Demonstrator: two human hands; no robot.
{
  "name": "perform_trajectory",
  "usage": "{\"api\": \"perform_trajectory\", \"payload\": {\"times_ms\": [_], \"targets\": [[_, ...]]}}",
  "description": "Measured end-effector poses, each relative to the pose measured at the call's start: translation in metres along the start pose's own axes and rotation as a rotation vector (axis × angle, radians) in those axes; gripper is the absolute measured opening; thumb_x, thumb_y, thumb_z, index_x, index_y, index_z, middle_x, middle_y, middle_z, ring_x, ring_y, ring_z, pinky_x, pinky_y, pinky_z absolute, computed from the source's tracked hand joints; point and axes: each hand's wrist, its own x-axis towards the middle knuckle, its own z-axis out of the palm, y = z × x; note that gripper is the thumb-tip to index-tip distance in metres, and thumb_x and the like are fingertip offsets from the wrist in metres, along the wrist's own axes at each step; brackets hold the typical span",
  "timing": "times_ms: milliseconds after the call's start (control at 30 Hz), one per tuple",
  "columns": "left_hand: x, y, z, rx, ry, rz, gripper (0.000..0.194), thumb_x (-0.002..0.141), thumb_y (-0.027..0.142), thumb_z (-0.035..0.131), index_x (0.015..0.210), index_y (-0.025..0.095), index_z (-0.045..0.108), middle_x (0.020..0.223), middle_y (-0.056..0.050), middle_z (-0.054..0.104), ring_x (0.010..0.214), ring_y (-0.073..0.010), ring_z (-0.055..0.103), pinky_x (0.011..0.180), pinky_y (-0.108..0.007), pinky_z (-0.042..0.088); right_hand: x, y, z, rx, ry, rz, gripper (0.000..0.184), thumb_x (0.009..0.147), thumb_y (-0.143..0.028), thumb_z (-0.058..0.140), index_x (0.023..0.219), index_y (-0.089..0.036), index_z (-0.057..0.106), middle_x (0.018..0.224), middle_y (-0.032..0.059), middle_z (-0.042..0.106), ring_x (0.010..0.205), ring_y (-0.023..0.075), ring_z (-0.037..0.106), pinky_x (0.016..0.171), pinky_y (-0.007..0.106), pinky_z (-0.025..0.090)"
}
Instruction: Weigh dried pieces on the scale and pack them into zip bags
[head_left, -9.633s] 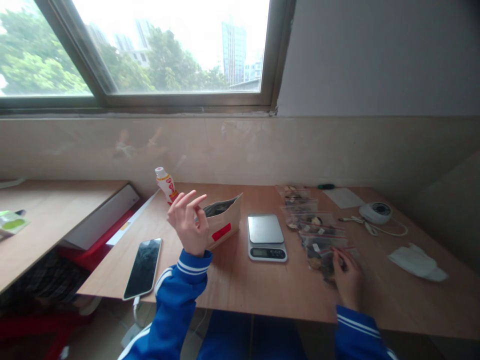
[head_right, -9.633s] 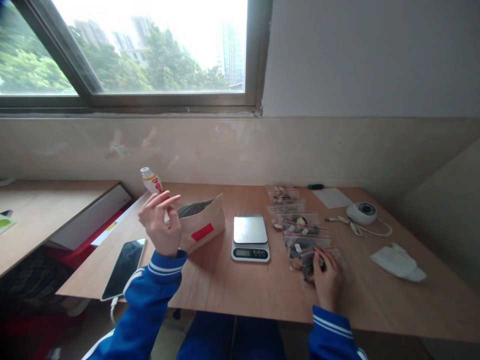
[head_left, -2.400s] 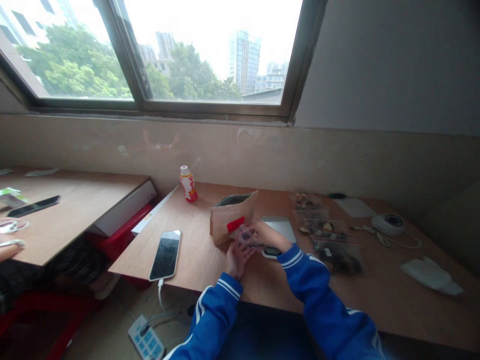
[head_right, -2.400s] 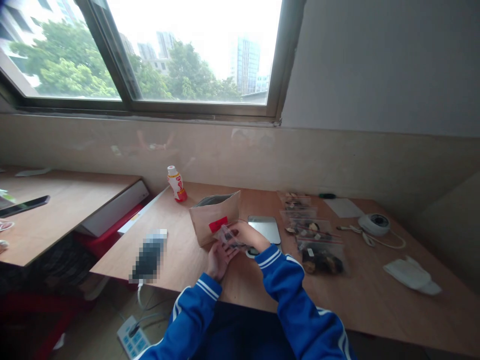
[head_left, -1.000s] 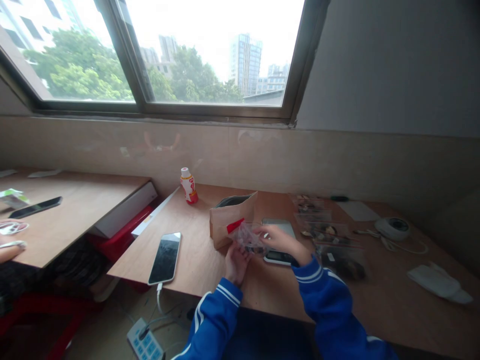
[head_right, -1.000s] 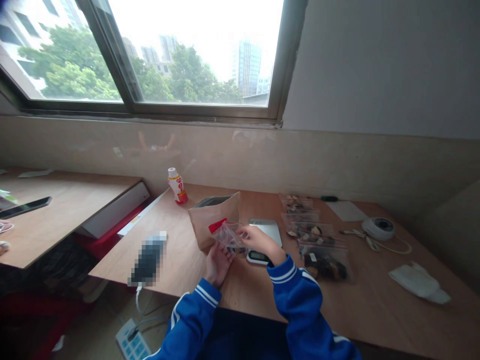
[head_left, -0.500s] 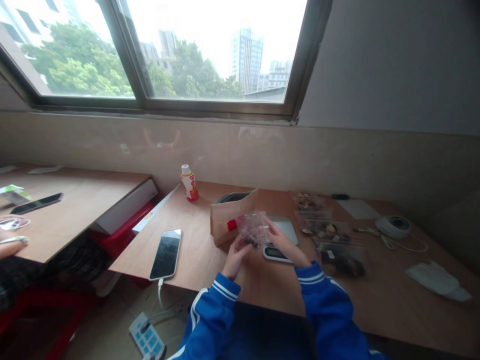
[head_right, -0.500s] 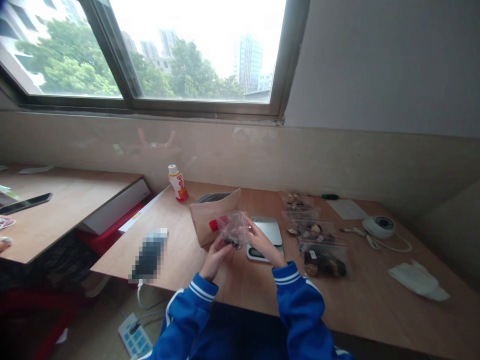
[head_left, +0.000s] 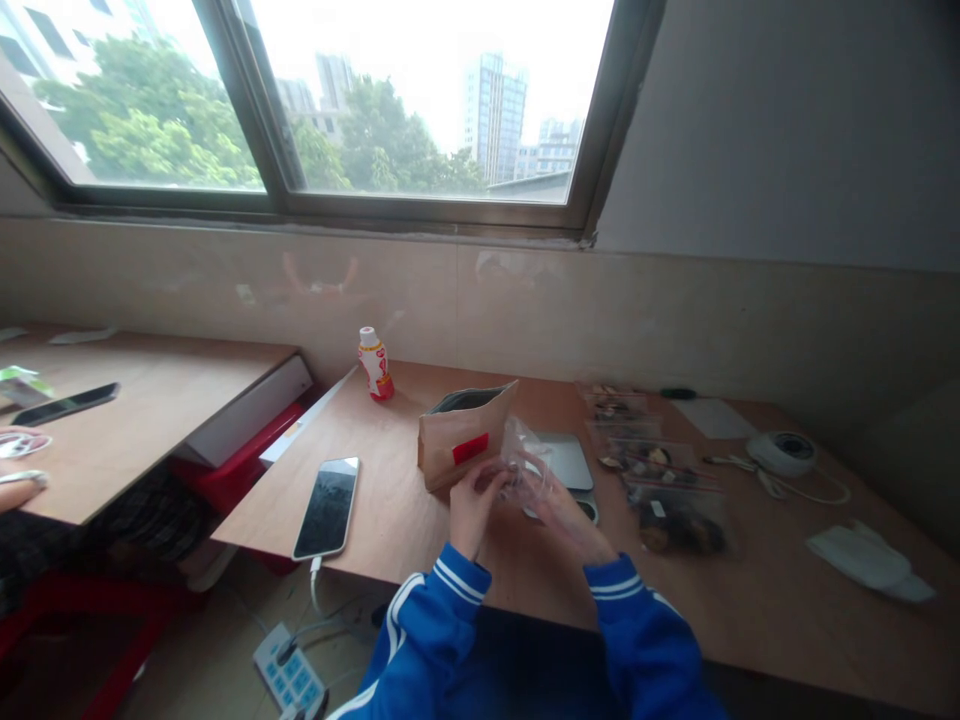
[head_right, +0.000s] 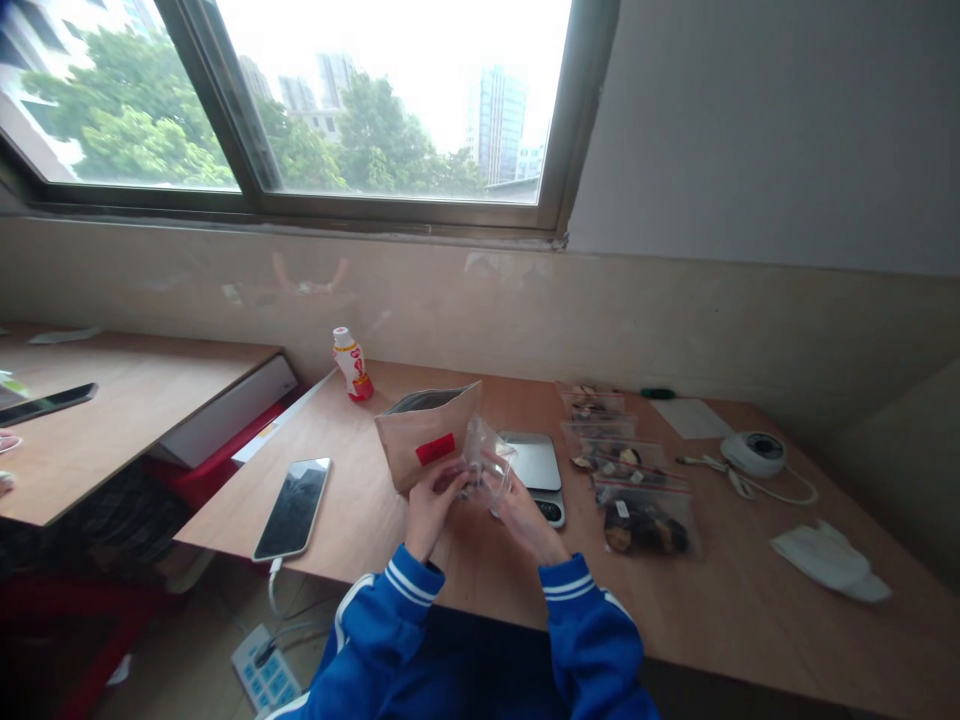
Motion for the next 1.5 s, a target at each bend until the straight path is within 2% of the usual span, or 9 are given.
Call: {"api": "perform_trajectory", "payload": {"times_ms": [133,300,400,633,767,967,1133,1267,1500], "targets": [[-0.003,-0.001,0.003,0.037,0.022,-0.018,0.037,0.081,0.038,0.063,0.114,0.024,0.066,0.106,-0.008,0.071,0.103,-0.0258,0.064,0.095,-0.039,0.047,0.001,0.008,-0.001,0.061,0.011,-0.011,0.047,0.07,-0.039,0.077,0.113,-0.027,0.061,0.114,0.004,0.068,0.105,0.0213,0.064,0.099,0.041,0.045],[-0.001,-0.004,-0.001,-0.164,-0.083,-0.022,0.04,0.078,0.033,0.067,0.116,0.021,0.062,0.122,-0.009,0.064,0.112,-0.0245,0.06,0.101,-0.038,0.043,0.002,0.007,-0.008,-0.002,0.051,-0.061,0.045,0.07,-0.041,0.077,0.11,-0.024,0.064,0.111,0.0066,0.07,0.106,0.0242,0.064,0.096,0.041,0.047],[0.0,-0.007,-0.005,-0.192,-0.107,-0.047,0.04,0.074,0.031,0.071,0.112,0.018,0.064,0.116,-0.011,0.067,0.107,-0.0241,0.063,0.097,-0.039,0.046,0.002,0.006,-0.01,-0.03,0.076,-0.068,0.041,0.069,-0.039,0.078,0.105,-0.024,0.065,0.111,0.0062,0.07,0.104,0.0234,0.064,0.096,0.039,0.046],[-0.003,-0.012,-0.003,-0.052,-0.005,-0.005,0.023,0.074,0.032,0.07,0.09,0.015,0.068,0.09,-0.009,0.073,0.088,-0.0229,0.067,0.087,-0.037,0.05,0.005,0.012,-0.012,-0.083,0.023,-0.017,0.041,0.07,-0.035,0.077,0.107,-0.026,0.063,0.111,0.0049,0.068,0.1,0.0214,0.065,0.082,0.034,0.052],[-0.002,-0.011,-0.003,-0.106,0.005,-0.012,0.024,0.072,0.032,0.072,0.089,0.015,0.068,0.091,-0.009,0.073,0.09,-0.0226,0.067,0.088,-0.037,0.049,0.005,0.011,-0.01,-0.081,-0.008,-0.007,0.039,0.073,-0.033,0.076,0.109,-0.024,0.064,0.114,0.0052,0.067,0.1,0.0202,0.065,0.082,0.033,0.052],[-0.001,-0.019,-0.002,-0.39,0.084,-0.175,0.029,0.065,0.033,0.076,0.085,0.014,0.065,0.09,-0.008,0.07,0.09,-0.0224,0.066,0.087,-0.039,0.049,0.001,0.002,-0.007,-0.021,0.03,0.044,0.035,0.071,-0.033,0.076,0.102,-0.018,0.069,0.107,0.0083,0.071,0.102,0.0229,0.065,0.097,0.04,0.046],[-0.004,-0.02,0.002,-0.543,0.152,-0.323,0.021,0.066,0.029,0.074,0.076,0.017,0.06,0.087,-0.004,0.067,0.086,-0.0187,0.065,0.087,-0.035,0.049,0.002,0.001,-0.019,-0.022,0.104,-0.008,0.032,0.072,-0.037,0.075,0.099,-0.02,0.072,0.115,0.0086,0.068,0.112,0.0236,0.06,0.103,0.04,0.042],[-0.007,-0.02,0.005,-0.678,0.126,-0.406,0.021,0.066,0.024,0.074,0.077,0.017,0.058,0.09,-0.003,0.067,0.082,-0.0158,0.064,0.088,-0.034,0.049,-0.001,-0.005,-0.031,0.013,0.141,-0.042,0.031,0.073,-0.035,0.074,0.1,-0.02,0.072,0.116,0.0067,0.068,0.11,0.0223,0.061,0.106,0.04,0.041],[-0.011,-0.04,0.007,-0.782,0.105,-0.476,0.016,0.066,0.015,0.069,0.077,0.017,0.058,0.08,-0.003,0.067,0.075,-0.0159,0.065,0.079,-0.031,0.051,-0.017,-0.049,-0.041,-0.021,0.315,-0.222,0.028,0.07,-0.034,0.077,0.093,-0.02,0.073,0.109,0.0066,0.07,0.107,0.0244,0.062,0.105,0.045,0.043]]}}
